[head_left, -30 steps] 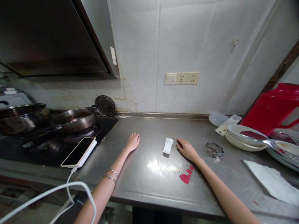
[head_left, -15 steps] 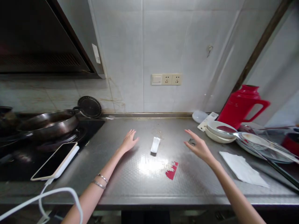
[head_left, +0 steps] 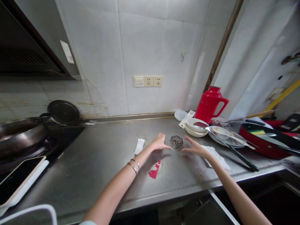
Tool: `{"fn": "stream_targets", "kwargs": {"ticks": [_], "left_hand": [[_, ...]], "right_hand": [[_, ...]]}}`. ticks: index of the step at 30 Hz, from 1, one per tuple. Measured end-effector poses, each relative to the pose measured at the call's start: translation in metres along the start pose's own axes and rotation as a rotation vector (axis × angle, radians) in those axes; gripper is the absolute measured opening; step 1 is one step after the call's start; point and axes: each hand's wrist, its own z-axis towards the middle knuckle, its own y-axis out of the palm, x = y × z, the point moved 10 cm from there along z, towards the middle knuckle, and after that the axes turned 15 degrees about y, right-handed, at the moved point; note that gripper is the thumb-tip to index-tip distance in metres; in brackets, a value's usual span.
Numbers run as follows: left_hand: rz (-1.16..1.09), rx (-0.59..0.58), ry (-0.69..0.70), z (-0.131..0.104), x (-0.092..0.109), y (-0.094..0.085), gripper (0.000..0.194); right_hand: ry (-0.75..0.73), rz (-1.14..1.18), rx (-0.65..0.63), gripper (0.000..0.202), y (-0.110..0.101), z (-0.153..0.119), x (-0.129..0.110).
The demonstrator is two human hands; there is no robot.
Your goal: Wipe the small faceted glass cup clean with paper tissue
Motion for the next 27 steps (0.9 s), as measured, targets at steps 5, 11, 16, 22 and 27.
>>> {"fn": "stream_targets", "kwargs": {"ticks": [5,11,16,22,27], "left_hand": [[-0.010,0.023,-0.013,0.031,-0.010,0.032,0.099],[0.023,0.112,0.055,0.050,-0.013,0.036,0.080],[0.002,0.130,0.146,0.056,-0.010,0.038,0.080],[-0.049,0.141,0.194,0.062,-0.011,0.044,0.080],[-0.109,0.140,0.196,0.060,-0.010,0.043,0.077]], "right_hand": [[-0.021,0.059,-0.070,0.092,0.012,0.015,-0.005],[0.003,0.057,-0.089,0.089,0.020,0.027,-0.004],[0.012,0.043,-0.064,0.088,0.018,0.030,-0.002],[0.018,0.069,-0.053,0.084,0.019,0.030,0.000],[0.025,0.158,-0.036,0.082,0.018,0.026,-0.004]]}}
